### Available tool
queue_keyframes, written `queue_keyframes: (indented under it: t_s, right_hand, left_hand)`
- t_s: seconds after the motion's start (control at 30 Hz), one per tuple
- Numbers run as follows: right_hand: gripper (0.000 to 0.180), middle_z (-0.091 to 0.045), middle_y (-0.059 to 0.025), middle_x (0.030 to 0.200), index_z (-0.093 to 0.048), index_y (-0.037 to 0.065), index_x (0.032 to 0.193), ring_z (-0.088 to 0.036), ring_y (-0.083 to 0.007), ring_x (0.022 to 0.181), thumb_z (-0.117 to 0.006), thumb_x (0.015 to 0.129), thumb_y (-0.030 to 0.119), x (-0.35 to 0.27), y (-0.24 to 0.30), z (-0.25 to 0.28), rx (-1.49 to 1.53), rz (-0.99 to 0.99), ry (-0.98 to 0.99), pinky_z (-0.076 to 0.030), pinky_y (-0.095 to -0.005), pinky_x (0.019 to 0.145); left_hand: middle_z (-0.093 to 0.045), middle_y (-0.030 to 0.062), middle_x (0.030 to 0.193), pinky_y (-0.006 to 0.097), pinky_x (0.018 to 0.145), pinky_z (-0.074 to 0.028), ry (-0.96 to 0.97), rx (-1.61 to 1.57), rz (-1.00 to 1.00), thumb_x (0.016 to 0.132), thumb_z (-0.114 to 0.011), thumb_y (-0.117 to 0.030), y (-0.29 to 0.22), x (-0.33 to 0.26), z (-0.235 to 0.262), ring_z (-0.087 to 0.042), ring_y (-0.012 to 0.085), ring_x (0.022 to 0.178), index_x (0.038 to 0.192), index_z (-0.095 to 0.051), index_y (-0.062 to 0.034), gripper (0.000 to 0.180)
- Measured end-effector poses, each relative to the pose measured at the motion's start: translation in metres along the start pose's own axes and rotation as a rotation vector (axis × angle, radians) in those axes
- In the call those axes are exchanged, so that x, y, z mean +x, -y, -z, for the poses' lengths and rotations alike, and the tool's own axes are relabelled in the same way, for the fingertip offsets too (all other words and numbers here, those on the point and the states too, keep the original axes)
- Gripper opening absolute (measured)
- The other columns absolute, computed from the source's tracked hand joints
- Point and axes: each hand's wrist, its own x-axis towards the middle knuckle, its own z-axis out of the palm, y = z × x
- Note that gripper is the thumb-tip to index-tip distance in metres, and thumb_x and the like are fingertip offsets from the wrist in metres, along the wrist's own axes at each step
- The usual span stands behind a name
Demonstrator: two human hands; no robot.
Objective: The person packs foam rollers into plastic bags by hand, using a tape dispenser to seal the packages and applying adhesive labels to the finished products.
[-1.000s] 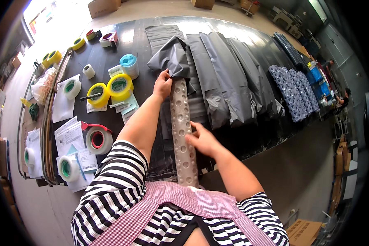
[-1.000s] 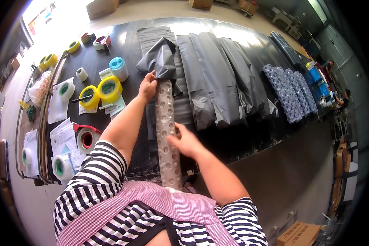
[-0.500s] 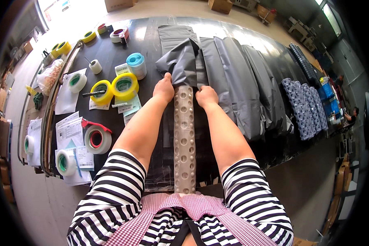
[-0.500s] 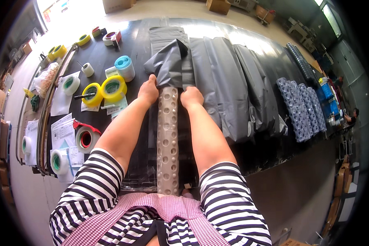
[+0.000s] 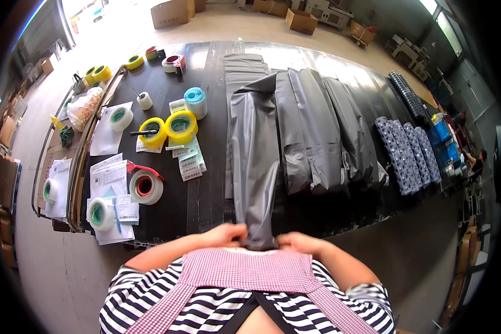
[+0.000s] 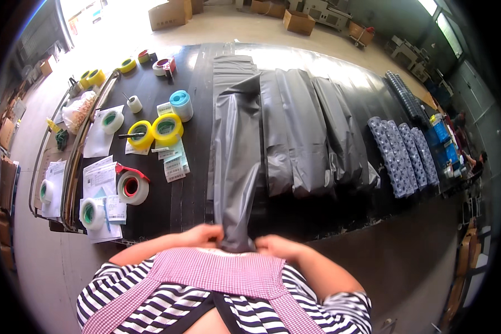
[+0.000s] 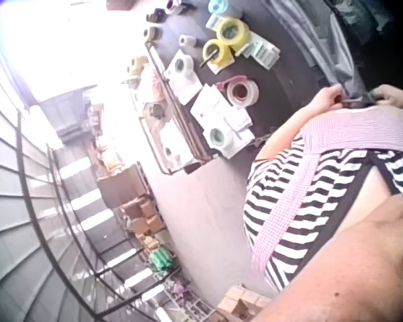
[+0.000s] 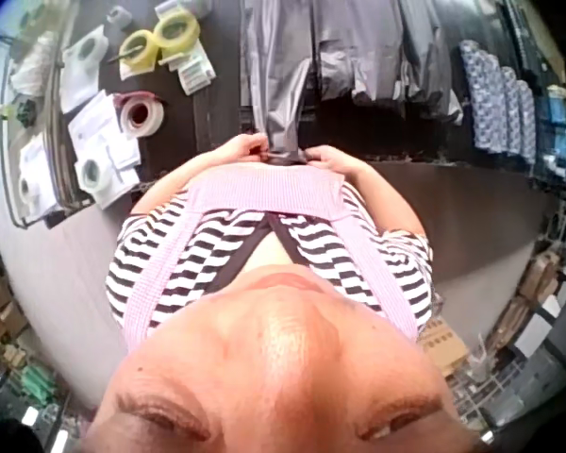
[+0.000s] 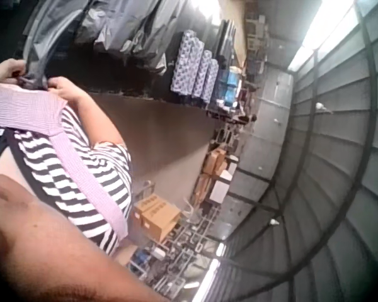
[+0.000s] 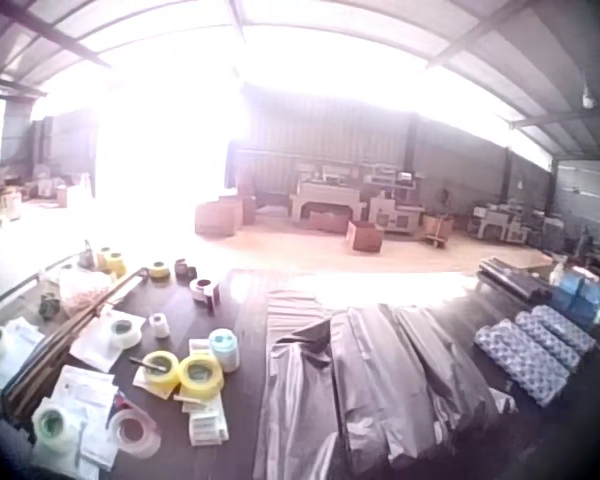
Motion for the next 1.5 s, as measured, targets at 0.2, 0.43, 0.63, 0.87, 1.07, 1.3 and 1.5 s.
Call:
queue_keyframes:
  t_s: [0.2,0.43,0.63,0.87,1.07,1.3,1.5]
  right_hand:
    - [0.016,-0.071,-0.0053,0.098,-0.069,0.0,0.103,-0.066,-0.0135,0.093,-0.058,0.096,0.009,0.042,0.021,0.04,0.797,0.366,-0.533,-0.053,-0.0297,0.087]
    - [0.023,-0.069,-0.0028,0.086,-0.072,-0.002,0.1,-0.061,-0.0127,0.08,-0.067,0.09,0.018,-0.009,-0.028,-0.014,0.323,-0.124,-0.187,-0.05,-0.0295,0.075]
    - [0.02,-0.067,-0.005,0.082,-0.069,-0.002,0.098,-0.059,-0.0114,0.067,-0.064,0.096,0.017,-0.001,-0.048,-0.05,0.444,-0.173,-0.43,-0.049,-0.0293,0.061]
    - [0.023,-0.065,-0.0015,0.075,-0.068,0.0,0.085,-0.057,-0.0085,0.065,-0.07,0.096,0.02,-0.015,-0.061,-0.058,0.488,-0.126,-0.53,-0.047,-0.0271,0.058]
    - [0.016,-0.07,-0.0064,0.084,-0.075,0.0,0.1,-0.064,-0.0144,0.075,-0.073,0.091,0.013,-0.026,-0.055,-0.063,0.377,-0.149,-0.485,-0.052,-0.0286,0.068]
    - [0.014,-0.068,-0.0064,0.096,-0.075,0.001,0.105,-0.064,-0.0179,0.085,-0.071,0.092,0.006,-0.03,-0.046,-0.06,0.35,0.075,-0.431,-0.052,-0.0283,0.074]
    - [0.013,-0.067,-0.0082,0.096,-0.074,0.002,0.102,-0.063,-0.0207,0.084,-0.071,0.091,0.007,-0.035,-0.051,-0.065,0.233,0.094,-0.445,-0.053,-0.0295,0.075]
  left_hand:
    - [-0.064,0.0199,0.083,0.042,0.072,-0.051,-0.61,-0.058,-0.197,0.084,-0.068,-0.008,-0.082,0.087,0.071,-0.064,0.03,0.076,0.096,-0.056,-0.0013,0.018]
    - [-0.063,0.0102,0.094,0.037,0.075,-0.052,-0.513,0.266,0.051,0.073,-0.087,-0.015,-0.054,0.019,-0.01,-0.063,0.0263,0.085,0.098,-0.058,-0.0053,0.039]
    - [-0.061,0.0238,0.118,0.043,0.098,-0.049,-0.719,0.016,0.358,0.075,-0.087,-0.016,0.014,0.008,-0.056,-0.062,0.0391,0.11,0.127,-0.044,-0.0023,0.069]
    - [-0.058,0.0125,0.087,0.036,0.073,-0.051,-0.541,-0.03,0.686,0.075,-0.09,-0.017,0.006,-0.038,-0.071,-0.058,0.0229,0.08,0.105,-0.045,-0.0044,0.056]
    - [-0.062,0.0043,0.089,0.033,0.068,-0.052,-0.593,0.721,-0.361,0.077,-0.08,-0.016,-0.018,-0.013,-0.07,-0.062,0.0225,0.08,0.094,-0.065,-0.0098,0.023]
    - [-0.06,0.0061,0.094,0.034,0.074,-0.054,-0.19,0.489,-0.503,0.088,-0.071,-0.024,-0.023,0.054,-0.101,-0.064,0.0229,0.085,0.1,-0.063,-0.0046,0.024]
    - [-0.059,0.0056,0.093,0.032,0.072,-0.055,-0.192,0.517,-0.427,0.088,-0.071,-0.023,-0.022,0.052,-0.109,-0.064,0.0222,0.085,0.1,-0.064,-0.0046,0.023]
